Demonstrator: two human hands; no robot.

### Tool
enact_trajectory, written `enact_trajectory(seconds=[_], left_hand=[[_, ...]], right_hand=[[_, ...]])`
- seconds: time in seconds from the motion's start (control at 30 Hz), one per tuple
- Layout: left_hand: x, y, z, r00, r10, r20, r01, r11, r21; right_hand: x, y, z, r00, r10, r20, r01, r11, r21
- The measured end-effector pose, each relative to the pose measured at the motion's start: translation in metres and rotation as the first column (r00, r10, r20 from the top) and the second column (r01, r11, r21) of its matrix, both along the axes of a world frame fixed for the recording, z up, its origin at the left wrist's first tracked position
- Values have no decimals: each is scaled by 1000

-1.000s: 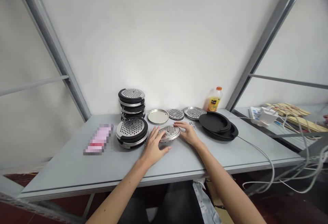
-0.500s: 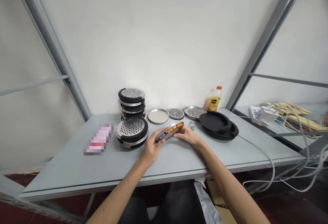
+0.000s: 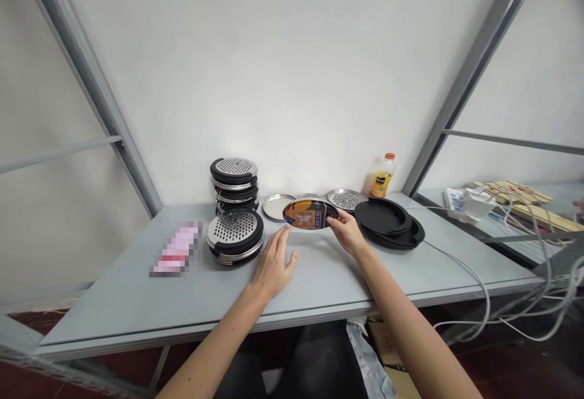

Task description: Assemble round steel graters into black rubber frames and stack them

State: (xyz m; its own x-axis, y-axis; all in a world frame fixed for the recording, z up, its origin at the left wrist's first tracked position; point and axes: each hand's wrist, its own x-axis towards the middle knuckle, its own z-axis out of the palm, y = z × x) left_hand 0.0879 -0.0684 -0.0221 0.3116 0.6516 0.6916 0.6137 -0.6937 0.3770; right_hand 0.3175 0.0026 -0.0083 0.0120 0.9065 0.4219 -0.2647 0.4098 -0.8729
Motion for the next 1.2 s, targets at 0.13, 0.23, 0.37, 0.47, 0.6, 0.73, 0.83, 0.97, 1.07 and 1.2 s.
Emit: enact_trajectory(seconds=[0.13, 0.23, 0.37, 0.47, 0.6, 0.73, 0.83, 0.97, 1.07, 1.2], left_hand=[[2, -4, 5, 992, 29, -120, 1, 970, 241], [3, -4, 7, 986, 76, -149, -29, 955, 294], [3, -2, 5, 974, 118, -194, -69, 968, 242], [3, 0, 3, 973, 120, -199, -80, 977, 197], [-1, 6, -3, 984, 67, -168, -57, 996, 67], [-6, 13, -9, 994, -48, -94, 42, 997, -66], [-6, 13, -7, 995, -102, 15, 103, 990, -95], [-2, 5, 3, 963, -150, 222, 176, 979, -105], [1, 3, 6, 936, -144, 322, 184, 978, -97], [1, 8, -2, 907, -86, 413, 155, 978, -137]], right_hand=[[-2, -1, -4, 980, -75, 187, 67, 997, 48], [-4, -6, -2, 953, -72, 294, 55, 996, 65], [-9, -13, 1, 901, -60, 429, -1, 990, 140], [-14, -16, 1, 873, -31, 487, -83, 974, 211], [-19, -20, -1, 821, 12, 571, -179, 955, 236], [-20, -25, 2, 746, -176, 642, -83, 932, 352], [-17, -27, 6, 728, -193, 657, -41, 945, 323], [-13, -22, 7, 859, -48, 510, -87, 968, 237], [-13, -18, 5, 925, 65, 374, -137, 976, 168], [-14, -15, 2, 953, 236, 188, -238, 971, -8]])
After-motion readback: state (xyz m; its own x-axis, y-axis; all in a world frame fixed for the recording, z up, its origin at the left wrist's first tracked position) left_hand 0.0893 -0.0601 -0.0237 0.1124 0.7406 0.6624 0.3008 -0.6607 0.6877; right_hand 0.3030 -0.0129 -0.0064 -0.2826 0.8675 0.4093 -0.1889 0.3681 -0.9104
